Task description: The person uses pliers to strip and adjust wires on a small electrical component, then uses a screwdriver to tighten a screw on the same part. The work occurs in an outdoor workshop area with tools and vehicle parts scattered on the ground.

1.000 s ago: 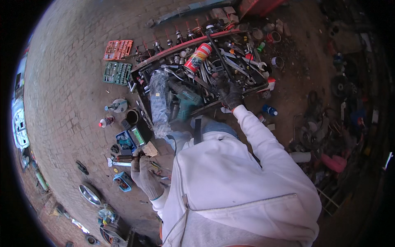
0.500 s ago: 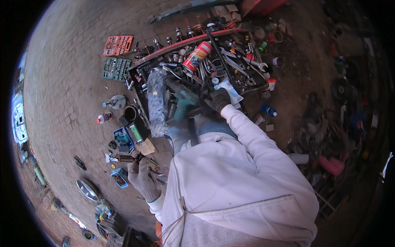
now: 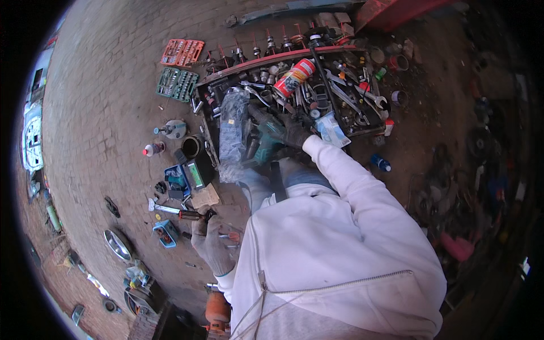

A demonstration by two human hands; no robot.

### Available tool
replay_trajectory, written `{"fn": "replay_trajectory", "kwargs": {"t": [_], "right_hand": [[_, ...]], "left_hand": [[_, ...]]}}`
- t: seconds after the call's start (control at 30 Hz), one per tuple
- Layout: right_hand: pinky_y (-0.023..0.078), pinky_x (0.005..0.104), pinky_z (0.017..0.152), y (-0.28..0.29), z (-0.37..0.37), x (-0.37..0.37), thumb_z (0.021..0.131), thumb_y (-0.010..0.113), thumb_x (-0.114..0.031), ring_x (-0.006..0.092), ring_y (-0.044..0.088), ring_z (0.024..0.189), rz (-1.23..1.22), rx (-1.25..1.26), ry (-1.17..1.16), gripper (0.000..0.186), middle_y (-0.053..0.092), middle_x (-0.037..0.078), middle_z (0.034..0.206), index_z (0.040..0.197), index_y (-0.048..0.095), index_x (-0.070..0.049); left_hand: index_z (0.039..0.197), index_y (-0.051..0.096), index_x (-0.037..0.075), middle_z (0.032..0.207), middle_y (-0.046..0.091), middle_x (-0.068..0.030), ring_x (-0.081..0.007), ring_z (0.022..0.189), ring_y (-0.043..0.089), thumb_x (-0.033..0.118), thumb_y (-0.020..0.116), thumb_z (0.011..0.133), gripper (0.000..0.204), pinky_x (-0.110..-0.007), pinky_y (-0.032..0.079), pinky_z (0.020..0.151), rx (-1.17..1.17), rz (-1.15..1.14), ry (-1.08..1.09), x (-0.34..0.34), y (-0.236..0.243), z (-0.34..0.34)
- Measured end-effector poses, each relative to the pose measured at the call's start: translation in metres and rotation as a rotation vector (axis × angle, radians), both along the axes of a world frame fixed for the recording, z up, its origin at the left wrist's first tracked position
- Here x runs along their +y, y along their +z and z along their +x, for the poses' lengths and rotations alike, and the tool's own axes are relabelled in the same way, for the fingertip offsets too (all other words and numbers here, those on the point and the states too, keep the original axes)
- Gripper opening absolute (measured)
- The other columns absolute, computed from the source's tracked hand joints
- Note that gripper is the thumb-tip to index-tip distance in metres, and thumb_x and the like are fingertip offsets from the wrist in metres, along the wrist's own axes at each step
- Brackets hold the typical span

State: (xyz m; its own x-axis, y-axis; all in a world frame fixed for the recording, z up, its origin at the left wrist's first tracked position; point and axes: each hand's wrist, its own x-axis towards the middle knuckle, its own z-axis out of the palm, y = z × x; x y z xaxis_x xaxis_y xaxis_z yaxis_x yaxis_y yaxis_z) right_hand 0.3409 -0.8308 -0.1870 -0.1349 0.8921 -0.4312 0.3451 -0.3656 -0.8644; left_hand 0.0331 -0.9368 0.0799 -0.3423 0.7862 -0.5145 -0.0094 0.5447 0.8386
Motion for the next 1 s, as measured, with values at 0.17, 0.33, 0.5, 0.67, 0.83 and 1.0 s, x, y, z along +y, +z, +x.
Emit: {"fn": "replay_trajectory", "kwargs": {"t": [0.17,0.33,0.5,0.67,0.83,1.0], "right_hand": [[0.041,0.0443,0.111,0.004,-0.011,0.025,0.071,0.077,-0.071,0.0395,0.056,0.130,-0.173,-0.206,-0.011,0.105,0.059,0.024,0.139,0.146,0.051,-0.003],[0.030,0.0469,0.119,0.034,-0.024,0.035,0.083,0.067,-0.061,0.0360,0.045,0.143,-0.205,-0.396,0.115,0.087,0.050,0.016,0.152,0.157,0.033,-0.030],[0.041,0.0460,0.108,0.035,-0.014,0.013,0.087,0.064,-0.058,0.0359,0.055,0.132,0.006,-0.452,0.073,0.083,0.059,0.020,0.141,0.157,0.034,-0.027],[0.052,0.0436,0.091,0.023,0.049,-0.015,0.086,0.074,-0.054,0.0341,0.069,0.104,-0.086,-0.128,-0.317,0.061,0.072,0.019,0.114,0.131,0.063,-0.014],[0.052,0.0489,0.093,0.019,0.131,-0.022,0.069,0.081,-0.069,0.0421,0.067,0.110,-0.148,-0.646,-0.297,0.079,0.071,0.022,0.116,0.120,0.071,-0.009],[0.051,0.0517,0.097,-0.007,0.149,-0.030,0.067,0.080,-0.072,0.0424,0.065,0.115,-0.130,-0.776,-0.385,0.089,0.069,0.021,0.124,0.128,0.067,-0.009]], "left_hand": [[0.125,0.064,-0.005,0.089,0.066,-0.0034,-0.0062,0.068,0.058,0.006,0.062,0.096,0.031,-0.020,0.044,0.057,0.006,0.005,-0.032,0.000,-0.003,0.002],[0.123,0.065,-0.004,0.091,0.067,-0.0042,-0.0081,0.070,0.057,0.010,0.065,0.094,0.033,-0.023,0.046,0.061,-0.045,0.011,-0.020,-0.003,-0.009,-0.001],[0.120,0.068,-0.002,0.095,0.067,-0.0035,-0.0071,0.073,0.055,0.010,0.068,0.092,0.030,-0.024,0.045,0.064,-0.069,0.019,0.047,-0.010,-0.005,-0.004],[0.119,0.067,-0.002,0.101,0.067,-0.0025,-0.0082,0.087,0.059,0.009,0.069,0.092,0.029,-0.023,0.046,0.077,-0.028,0.038,0.062,-0.015,-0.009,-0.014],[0.116,0.067,-0.002,0.100,0.067,-0.0023,-0.0093,0.089,0.060,0.005,0.070,0.090,0.027,-0.024,0.047,0.081,-0.071,0.010,0.067,-0.013,-0.013,-0.018],[0.111,0.069,-0.001,0.096,0.067,-0.0003,-0.0083,0.085,0.058,0.005,0.071,0.087,0.025,-0.023,0.046,0.078,-0.037,0.022,0.071,-0.012,-0.012,-0.017]]}}
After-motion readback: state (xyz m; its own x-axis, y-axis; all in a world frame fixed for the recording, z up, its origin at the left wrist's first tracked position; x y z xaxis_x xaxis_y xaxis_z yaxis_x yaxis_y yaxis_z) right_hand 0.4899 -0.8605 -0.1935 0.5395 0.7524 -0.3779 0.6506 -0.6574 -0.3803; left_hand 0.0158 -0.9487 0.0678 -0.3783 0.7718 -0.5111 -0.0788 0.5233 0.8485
